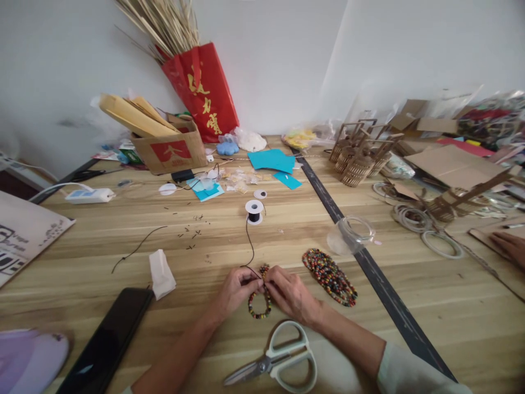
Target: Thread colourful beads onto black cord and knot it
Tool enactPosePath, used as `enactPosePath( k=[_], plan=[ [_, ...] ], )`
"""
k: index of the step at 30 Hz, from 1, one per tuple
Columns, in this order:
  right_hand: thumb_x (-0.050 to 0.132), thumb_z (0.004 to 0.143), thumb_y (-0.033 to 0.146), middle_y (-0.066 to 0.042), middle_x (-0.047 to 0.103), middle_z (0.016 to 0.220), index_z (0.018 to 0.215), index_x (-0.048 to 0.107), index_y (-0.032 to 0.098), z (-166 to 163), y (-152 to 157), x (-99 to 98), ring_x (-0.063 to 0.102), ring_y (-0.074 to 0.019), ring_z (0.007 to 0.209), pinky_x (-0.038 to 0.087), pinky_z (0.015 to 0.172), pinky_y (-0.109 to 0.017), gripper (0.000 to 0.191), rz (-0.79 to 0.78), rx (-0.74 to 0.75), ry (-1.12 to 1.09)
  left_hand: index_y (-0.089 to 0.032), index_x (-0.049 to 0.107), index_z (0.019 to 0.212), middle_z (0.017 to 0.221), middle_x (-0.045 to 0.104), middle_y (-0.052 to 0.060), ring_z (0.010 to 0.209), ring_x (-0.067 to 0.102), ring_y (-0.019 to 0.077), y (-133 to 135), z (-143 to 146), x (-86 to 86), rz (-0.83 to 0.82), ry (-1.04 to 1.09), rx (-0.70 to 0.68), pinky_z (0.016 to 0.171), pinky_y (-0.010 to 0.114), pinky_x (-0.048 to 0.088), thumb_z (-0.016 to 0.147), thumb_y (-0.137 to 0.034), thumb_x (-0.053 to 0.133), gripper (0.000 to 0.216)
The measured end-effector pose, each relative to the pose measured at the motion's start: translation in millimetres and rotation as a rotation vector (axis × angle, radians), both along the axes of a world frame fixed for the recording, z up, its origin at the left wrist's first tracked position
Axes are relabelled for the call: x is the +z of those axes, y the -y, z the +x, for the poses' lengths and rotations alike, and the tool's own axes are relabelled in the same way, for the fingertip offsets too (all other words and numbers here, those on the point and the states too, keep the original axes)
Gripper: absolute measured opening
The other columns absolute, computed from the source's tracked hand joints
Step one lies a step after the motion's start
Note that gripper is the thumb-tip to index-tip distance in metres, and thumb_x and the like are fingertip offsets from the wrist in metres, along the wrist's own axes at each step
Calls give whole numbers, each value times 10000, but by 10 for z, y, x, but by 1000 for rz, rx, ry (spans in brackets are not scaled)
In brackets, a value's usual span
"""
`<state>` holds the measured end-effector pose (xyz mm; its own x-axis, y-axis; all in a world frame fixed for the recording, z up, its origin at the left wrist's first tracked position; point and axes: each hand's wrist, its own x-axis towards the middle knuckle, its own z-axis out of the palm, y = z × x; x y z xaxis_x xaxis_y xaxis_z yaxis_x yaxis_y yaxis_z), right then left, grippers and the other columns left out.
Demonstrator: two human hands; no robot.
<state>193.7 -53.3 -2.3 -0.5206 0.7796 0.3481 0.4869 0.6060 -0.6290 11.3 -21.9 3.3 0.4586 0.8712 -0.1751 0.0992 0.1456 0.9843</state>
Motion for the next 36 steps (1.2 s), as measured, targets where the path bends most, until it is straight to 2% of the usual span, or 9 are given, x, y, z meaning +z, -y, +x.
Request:
enactPosePath(
  k=[6, 16, 21, 28, 36],
  plan=[
    [376, 963, 173, -60, 584, 872, 942, 488, 193, 10, 0, -1, 569, -162, 777, 453, 671, -251, 115, 47, -6, 26, -115, 637, 694, 622, 666, 32, 602, 599, 144, -12, 0, -7, -40, 17, -8, 614, 258, 472, 678, -383, 716, 279],
    [441, 936, 193, -13, 553, 743, 827, 493, 187, -41, -4, 94, 511, -120, 649, 404, 612, -217, 120, -136, -80, -158, -122, 593, 701, 608, 565, -5, 583, 511, 119, -7, -5, -68, 22, -71, -5, 571, 234, 405, 684, -324, 679, 221],
    [449, 930, 224, 3, 535, 701, 818, 501, 177, -58, -2, 99, 476, -107, 608, 373, 577, -210, 133, -196, -97, -219, -129, 581, 713, 600, 518, -19, 577, 467, 109, -3, 1, -94, 24, -58, -11, 555, 222, 376, 686, -353, 678, 246],
    [477, 907, 253, 36, 496, 612, 800, 517, 163, -87, 2, 110, 434, -86, 542, 335, 514, -191, 145, -373, -124, -288, -137, 553, 671, 610, 496, -16, 589, 447, 108, -7, 2, -52, 45, -67, -18, 557, 218, 359, 702, -392, 658, 277],
    [497, 894, 350, 32, 536, 533, 817, 506, 157, -121, 5, 49, 499, -91, 459, 362, 454, -182, 209, -632, -144, -442, -128, 567, 717, 611, 510, -15, 563, 462, 106, 5, 0, -52, 36, -124, -39, 542, 223, 381, 733, -407, 624, 285]
  ],
)
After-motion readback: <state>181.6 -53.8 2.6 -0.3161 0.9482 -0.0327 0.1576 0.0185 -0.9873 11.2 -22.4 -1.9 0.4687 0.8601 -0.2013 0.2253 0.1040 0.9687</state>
